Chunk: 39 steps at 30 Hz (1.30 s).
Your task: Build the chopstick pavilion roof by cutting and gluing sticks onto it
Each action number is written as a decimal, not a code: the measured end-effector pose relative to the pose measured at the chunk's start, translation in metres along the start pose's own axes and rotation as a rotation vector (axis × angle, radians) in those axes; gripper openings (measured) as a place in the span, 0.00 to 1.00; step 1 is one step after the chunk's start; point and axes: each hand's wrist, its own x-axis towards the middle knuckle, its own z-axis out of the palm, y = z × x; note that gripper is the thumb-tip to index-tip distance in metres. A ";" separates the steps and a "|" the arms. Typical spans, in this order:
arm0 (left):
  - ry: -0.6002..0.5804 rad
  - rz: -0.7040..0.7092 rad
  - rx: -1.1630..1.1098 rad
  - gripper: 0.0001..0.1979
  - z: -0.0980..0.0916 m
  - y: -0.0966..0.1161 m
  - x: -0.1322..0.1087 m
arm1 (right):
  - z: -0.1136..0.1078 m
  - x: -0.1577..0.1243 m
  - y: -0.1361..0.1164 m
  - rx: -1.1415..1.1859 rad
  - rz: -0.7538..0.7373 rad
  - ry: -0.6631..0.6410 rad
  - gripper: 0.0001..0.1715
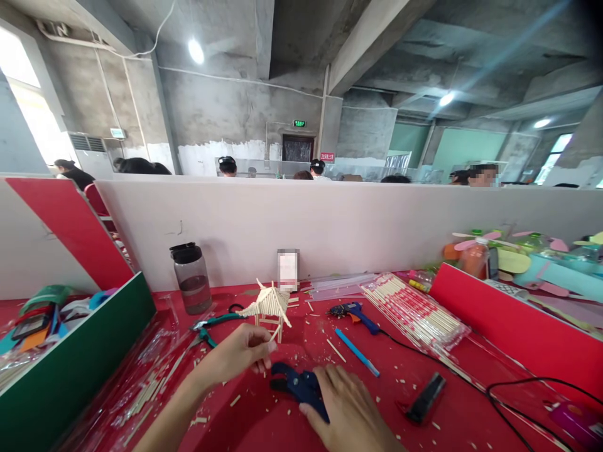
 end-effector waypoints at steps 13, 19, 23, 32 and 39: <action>0.351 0.097 -0.105 0.31 0.013 -0.012 0.016 | -0.026 0.022 -0.023 0.216 -0.228 0.134 0.16; 0.356 0.083 -0.211 0.34 0.016 -0.021 0.026 | -0.044 0.082 -0.031 0.332 -0.308 0.180 0.20; 0.337 0.084 -0.226 0.34 0.016 -0.029 0.032 | -0.037 0.101 -0.036 0.268 -0.319 0.187 0.22; 0.307 0.052 -0.274 0.31 0.017 -0.019 0.028 | -0.031 0.103 -0.034 0.289 -0.362 0.198 0.15; 0.293 0.047 -0.451 0.27 0.019 -0.023 0.027 | -0.024 0.104 -0.034 0.342 -0.358 0.232 0.14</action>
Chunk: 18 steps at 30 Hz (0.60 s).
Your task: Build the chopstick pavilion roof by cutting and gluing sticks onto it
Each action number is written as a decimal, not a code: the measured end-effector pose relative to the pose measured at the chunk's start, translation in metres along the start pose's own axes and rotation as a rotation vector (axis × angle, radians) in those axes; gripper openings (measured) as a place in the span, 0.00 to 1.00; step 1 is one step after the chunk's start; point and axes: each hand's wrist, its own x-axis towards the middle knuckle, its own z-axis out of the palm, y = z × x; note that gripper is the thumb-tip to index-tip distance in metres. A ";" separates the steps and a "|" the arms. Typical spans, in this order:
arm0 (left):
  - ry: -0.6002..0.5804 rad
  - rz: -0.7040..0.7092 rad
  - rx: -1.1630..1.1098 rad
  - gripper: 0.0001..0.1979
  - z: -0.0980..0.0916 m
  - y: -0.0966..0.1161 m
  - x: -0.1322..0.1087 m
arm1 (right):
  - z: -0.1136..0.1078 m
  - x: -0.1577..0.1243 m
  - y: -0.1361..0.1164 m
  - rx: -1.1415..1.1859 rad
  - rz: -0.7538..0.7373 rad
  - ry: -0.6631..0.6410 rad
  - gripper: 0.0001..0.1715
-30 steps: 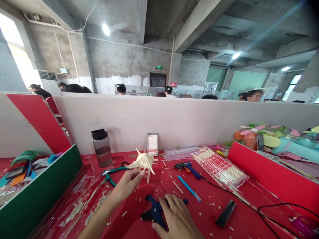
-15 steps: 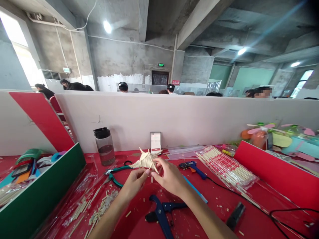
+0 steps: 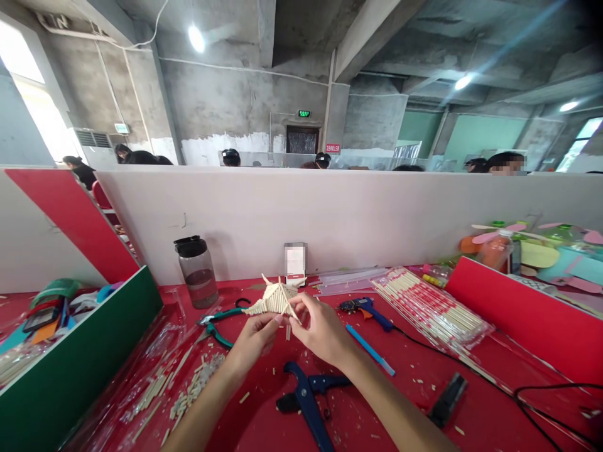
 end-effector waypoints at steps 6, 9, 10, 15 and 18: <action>-0.022 -0.038 -0.124 0.27 -0.001 -0.004 0.000 | 0.003 -0.001 0.003 0.037 -0.008 0.014 0.13; -0.008 -0.022 -0.114 0.27 -0.001 -0.005 -0.001 | 0.003 0.000 0.003 0.056 -0.010 0.007 0.12; -0.005 -0.015 -0.108 0.27 -0.001 -0.005 -0.001 | 0.003 0.000 0.004 0.063 -0.012 0.006 0.12; 0.001 -0.002 -0.093 0.27 0.000 -0.009 0.000 | 0.004 0.000 0.006 0.087 -0.019 0.002 0.12; 0.002 0.002 -0.101 0.28 0.000 -0.012 0.001 | 0.005 0.000 0.007 0.099 -0.014 -0.002 0.12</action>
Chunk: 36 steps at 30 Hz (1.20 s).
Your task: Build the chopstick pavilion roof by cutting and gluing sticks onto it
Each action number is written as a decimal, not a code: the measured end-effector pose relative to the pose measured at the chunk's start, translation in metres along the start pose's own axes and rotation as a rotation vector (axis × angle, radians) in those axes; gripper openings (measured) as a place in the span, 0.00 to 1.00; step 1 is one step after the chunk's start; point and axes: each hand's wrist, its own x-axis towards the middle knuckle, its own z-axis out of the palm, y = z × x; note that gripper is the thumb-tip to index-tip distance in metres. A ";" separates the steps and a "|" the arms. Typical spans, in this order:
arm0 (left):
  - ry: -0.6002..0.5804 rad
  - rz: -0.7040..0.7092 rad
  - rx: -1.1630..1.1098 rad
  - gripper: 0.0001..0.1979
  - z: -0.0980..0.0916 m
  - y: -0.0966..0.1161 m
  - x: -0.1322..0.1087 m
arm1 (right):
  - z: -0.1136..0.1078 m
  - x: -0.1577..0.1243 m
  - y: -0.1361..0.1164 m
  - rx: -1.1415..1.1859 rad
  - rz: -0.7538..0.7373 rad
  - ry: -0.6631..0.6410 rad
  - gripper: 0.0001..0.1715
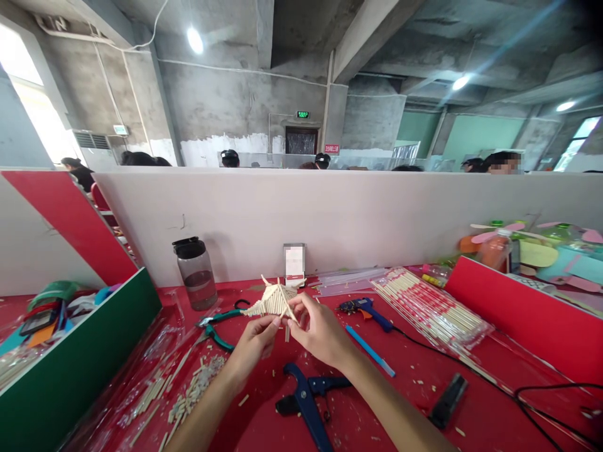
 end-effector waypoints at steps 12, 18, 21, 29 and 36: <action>0.015 0.004 0.034 0.27 0.000 0.004 0.001 | -0.005 0.001 0.001 0.091 0.008 -0.050 0.11; 0.019 0.005 0.069 0.28 -0.001 0.005 0.002 | -0.010 0.012 0.009 0.194 0.040 -0.053 0.13; 0.019 -0.007 0.066 0.30 -0.001 0.006 0.003 | -0.010 0.020 0.008 0.206 0.017 -0.030 0.09; 0.031 -0.003 0.098 0.31 -0.001 0.004 0.003 | -0.011 0.034 0.001 0.095 0.095 -0.002 0.02; 0.020 0.002 0.085 0.31 -0.004 -0.002 0.006 | -0.007 0.038 0.002 0.092 0.145 0.005 0.03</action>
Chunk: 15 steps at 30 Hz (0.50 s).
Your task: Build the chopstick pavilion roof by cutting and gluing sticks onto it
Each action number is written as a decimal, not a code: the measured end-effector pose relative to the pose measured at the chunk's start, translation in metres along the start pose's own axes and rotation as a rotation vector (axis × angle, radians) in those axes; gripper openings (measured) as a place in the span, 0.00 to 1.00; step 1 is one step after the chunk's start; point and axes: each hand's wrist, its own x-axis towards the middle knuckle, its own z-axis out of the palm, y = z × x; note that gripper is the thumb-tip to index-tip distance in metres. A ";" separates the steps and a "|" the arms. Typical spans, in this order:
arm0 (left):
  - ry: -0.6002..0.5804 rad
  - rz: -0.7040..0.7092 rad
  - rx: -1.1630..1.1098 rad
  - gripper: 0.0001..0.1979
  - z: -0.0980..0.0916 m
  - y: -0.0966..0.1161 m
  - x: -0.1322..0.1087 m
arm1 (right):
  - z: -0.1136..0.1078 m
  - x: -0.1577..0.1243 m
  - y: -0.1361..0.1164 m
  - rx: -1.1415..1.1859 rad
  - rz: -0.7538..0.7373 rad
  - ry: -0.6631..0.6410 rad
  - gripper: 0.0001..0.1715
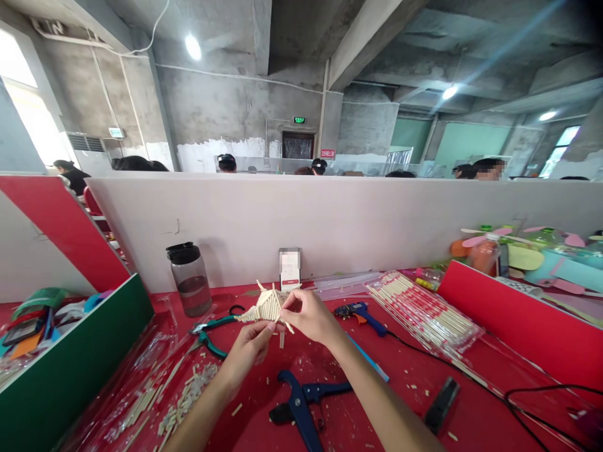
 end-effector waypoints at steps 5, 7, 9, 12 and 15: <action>0.032 0.020 0.046 0.30 0.001 0.002 -0.001 | 0.003 0.000 0.003 0.028 0.017 -0.001 0.03; 0.043 0.021 0.067 0.30 0.001 0.004 -0.002 | 0.004 0.000 0.004 0.036 0.021 0.005 0.03; 0.049 0.012 0.067 0.28 0.001 0.005 -0.003 | 0.004 -0.001 0.004 0.043 0.024 0.010 0.03; 0.039 -0.006 0.039 0.26 -0.002 0.003 -0.004 | 0.004 -0.001 0.003 0.059 0.027 0.010 0.03; 0.006 -0.026 -0.002 0.23 -0.003 0.001 -0.003 | 0.005 -0.001 0.004 0.076 0.027 0.009 0.03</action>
